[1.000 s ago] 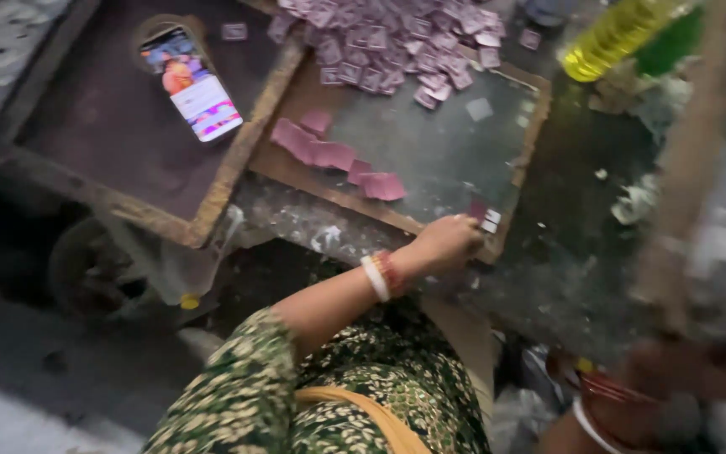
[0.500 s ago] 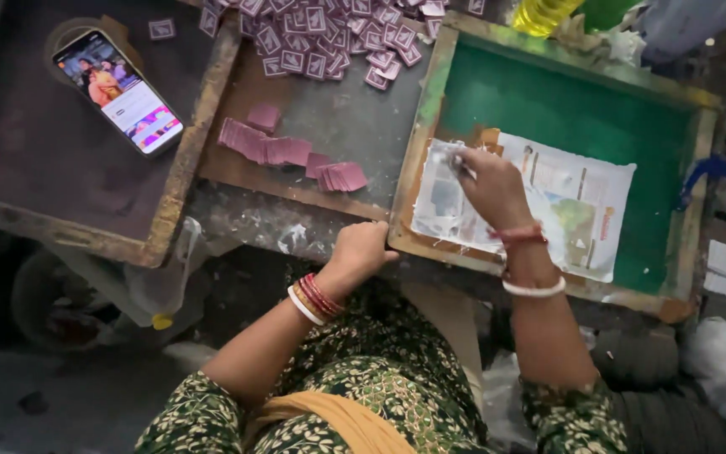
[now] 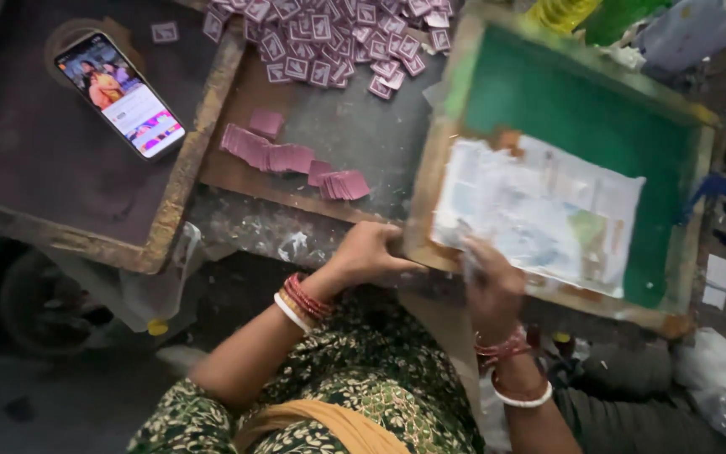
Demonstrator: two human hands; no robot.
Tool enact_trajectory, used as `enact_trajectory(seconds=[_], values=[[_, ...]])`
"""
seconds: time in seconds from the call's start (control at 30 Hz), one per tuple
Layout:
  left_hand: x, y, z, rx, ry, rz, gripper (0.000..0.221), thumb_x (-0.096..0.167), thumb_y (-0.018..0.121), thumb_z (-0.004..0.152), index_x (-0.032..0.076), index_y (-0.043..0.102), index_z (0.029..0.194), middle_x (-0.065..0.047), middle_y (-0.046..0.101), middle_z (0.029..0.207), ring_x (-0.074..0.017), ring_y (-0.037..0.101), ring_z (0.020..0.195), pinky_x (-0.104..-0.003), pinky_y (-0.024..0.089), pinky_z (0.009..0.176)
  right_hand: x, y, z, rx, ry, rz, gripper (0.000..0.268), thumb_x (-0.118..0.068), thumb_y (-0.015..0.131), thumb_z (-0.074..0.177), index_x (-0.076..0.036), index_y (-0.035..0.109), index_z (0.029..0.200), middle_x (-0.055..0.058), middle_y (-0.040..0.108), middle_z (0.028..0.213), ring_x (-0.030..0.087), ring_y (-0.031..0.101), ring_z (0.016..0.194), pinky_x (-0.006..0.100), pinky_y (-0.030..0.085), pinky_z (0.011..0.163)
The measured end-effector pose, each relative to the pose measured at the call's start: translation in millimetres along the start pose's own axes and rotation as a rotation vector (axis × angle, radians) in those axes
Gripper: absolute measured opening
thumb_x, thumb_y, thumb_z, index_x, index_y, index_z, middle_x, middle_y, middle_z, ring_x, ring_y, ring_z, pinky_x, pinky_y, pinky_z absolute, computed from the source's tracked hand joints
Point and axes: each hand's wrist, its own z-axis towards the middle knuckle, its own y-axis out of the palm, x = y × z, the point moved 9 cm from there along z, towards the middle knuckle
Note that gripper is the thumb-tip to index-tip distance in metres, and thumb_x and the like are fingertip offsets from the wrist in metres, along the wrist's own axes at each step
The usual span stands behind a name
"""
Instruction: Manually screen printing onto small garment labels using a hand-held screen frame and squeegee.
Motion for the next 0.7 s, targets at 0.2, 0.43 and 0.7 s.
enact_trajectory(seconds=[0.2,0.43,0.7], values=[[116,-31,-6,-0.223,0.552,-0.772,0.04,0.026,0.076,0.084,0.004,0.066,0.117,-0.01,0.071,0.102,-0.0086,0.064,0.078,-0.032,0.054,0.071,5,-109,-21,0.518,-0.154,-0.423,0.023,-0.015,0.055,0.111,0.002,0.064,0.123,0.019,0.073,0.119,0.036,0.072,0.106,0.046,0.056,0.089],[2,24,123,0.3,0.188,0.173,0.019,0.025,0.071,0.089,0.008,0.078,0.094,-0.017,0.072,0.099,-0.0377,0.069,0.093,-0.049,0.055,0.081,0,-198,-34,0.879,-0.162,-0.651,0.043,-0.029,0.041,0.121,0.01,0.055,0.13,0.025,0.065,0.12,0.037,0.065,0.098,0.048,0.051,0.083],[-37,-109,118,0.64,0.154,-0.767,0.021,0.024,0.074,0.09,0.003,0.074,0.091,-0.006,0.065,0.079,-0.0104,0.057,0.067,-0.028,0.047,0.06,48,-217,-57,1.102,0.161,-0.106,0.045,-0.034,0.055,0.112,0.007,0.057,0.093,0.021,0.061,0.089,0.028,0.051,0.078,0.044,0.038,0.069]])
